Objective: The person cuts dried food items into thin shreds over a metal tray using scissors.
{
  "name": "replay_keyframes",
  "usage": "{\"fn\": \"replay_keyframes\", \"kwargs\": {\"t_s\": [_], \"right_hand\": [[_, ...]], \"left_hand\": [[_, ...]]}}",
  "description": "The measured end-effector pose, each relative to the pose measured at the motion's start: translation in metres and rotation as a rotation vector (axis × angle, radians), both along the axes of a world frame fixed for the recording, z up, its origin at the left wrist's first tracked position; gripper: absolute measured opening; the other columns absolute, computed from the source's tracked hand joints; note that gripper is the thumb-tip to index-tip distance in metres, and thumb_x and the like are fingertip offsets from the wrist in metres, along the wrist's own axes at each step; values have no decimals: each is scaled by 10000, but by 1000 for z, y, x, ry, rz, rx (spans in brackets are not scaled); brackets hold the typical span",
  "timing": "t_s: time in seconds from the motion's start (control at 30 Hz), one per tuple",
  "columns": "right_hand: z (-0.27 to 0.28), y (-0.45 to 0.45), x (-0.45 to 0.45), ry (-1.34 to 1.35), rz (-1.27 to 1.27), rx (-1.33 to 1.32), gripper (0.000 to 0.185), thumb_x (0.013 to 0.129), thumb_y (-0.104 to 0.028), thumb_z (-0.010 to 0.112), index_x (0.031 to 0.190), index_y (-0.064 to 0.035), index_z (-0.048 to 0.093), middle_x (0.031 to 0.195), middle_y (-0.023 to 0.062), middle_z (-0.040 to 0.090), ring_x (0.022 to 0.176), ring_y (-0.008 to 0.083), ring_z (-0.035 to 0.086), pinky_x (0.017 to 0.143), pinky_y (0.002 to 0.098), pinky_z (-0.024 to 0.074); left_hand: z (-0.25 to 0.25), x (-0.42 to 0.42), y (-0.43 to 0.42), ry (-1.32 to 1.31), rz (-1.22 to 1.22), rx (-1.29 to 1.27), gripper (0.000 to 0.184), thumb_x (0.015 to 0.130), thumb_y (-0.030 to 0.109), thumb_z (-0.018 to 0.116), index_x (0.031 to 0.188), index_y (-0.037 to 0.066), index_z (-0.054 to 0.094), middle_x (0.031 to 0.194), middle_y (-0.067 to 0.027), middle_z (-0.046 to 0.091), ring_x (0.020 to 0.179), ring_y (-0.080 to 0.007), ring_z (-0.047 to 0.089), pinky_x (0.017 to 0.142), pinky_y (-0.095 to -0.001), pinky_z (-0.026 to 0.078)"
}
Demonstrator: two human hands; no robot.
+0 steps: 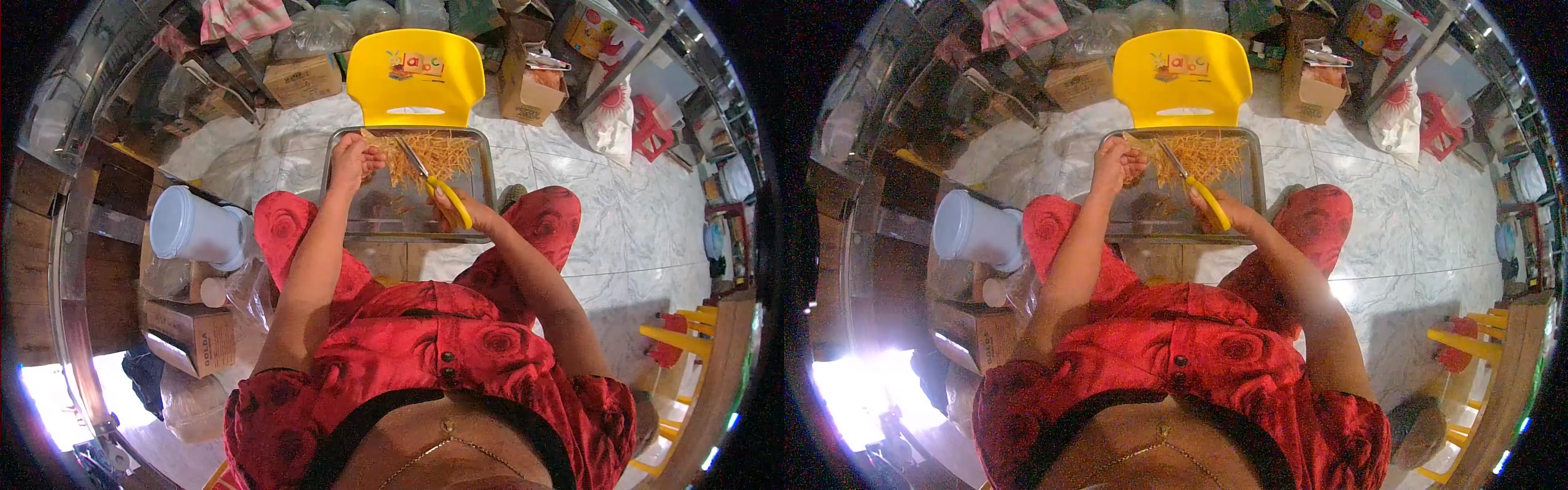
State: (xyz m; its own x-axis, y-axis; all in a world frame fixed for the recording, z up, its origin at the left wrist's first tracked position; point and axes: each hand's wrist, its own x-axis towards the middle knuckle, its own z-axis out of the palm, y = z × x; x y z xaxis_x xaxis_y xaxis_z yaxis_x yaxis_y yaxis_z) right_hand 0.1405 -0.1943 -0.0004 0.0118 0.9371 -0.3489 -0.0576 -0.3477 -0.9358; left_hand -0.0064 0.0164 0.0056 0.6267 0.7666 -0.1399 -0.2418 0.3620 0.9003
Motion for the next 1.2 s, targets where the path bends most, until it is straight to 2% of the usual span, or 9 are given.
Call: {"fn": "replay_keyframes", "kwargs": {"t_s": [0.07, 0.27, 0.37, 0.47, 0.7, 0.8, 0.9, 1.0, 1.2], "right_hand": [[8, 0, -3, -199, -65, 53, 519, 824, -536, 463, 982, -42, 478, 660, 23, 482, 509, 116, 485, 471, 252, 421], [-6, 2, -3, -237, 55, -21, 466, 830, -478, 505, 980, -36, 500, 609, 13, 476, 483, 118, 462, 459, 268, 394], [-6, 1, -3, -72, 7, 18, 457, 824, -464, 526, 968, -31, 499, 607, 9, 474, 480, 116, 462, 451, 263, 392], [-4, 1, -4, -108, 0, 11, 400, 854, -442, 488, 927, -50, 456, 584, -4, 426, 485, 103, 449, 449, 240, 378], [-18, 5, 0, -228, 92, 57, 395, 856, -436, 488, 927, -48, 457, 615, -11, 446, 502, 91, 455, 453, 237, 382], [2, 1, -7, -142, 18, 38, 457, 834, -465, 510, 920, -16, 509, 551, 28, 471, 469, 116, 474, 436, 261, 375], [3, 1, -8, -201, 11, 73, 461, 834, -465, 513, 948, -19, 516, 539, 18, 465, 454, 108, 465, 427, 254, 369], [11, -1, -10, -130, 5, 9, 410, 853, -459, 477, 887, -50, 465, 592, -11, 449, 475, 93, 457, 434, 230, 380], [6, 2, -6, -48, -56, -36, 367, 838, -407, 537, 914, -53, 478, 547, -16, 428, 415, 85, 417, 377, 225, 333]], "left_hand": [[1, 2, -1, -19, 0, 1, 54, 828, 75, 431, 847, 26, 445, 723, -140, 537, 583, -232, 601, 471, -313, 519], [3, 3, -6, -57, -42, 13, 69, 829, 83, 438, 827, 20, 466, 724, -148, 550, 590, -248, 604, 485, -321, 526], [-4, 4, -3, -136, -39, -45, 76, 835, 91, 431, 830, 21, 459, 720, -152, 554, 604, -258, 610, 490, -324, 527], [-3, 3, -3, -123, -45, -27, 80, 842, 98, 425, 830, 23, 452, 714, -152, 554, 613, -259, 615, 498, -327, 527], [3, 4, -9, -90, -44, 1, 75, 848, 96, 416, 827, 27, 438, 706, -158, 552, 607, -256, 614, 510, -320, 527], [7, 5, -10, -92, -46, -27, 68, 846, 91, 414, 832, 27, 434, 714, -161, 552, 602, -256, 611, 509, -318, 527], [5, 5, -11, -89, -46, -27, 67, 842, 92, 419, 834, 28, 433, 717, -162, 551, 594, -251, 607, 508, -319, 528], [0, 7, -11, -102, -52, -24, 63, 838, 92, 428, 833, 30, 434, 724, -162, 550, 595, -246, 604, 508, -322, 531], [-4, 8, -8, -83, -79, -29, 53, 834, 90, 440, 839, 37, 439, 744, -156, 548, 598, -233, 601, 513, -325, 535]]}}
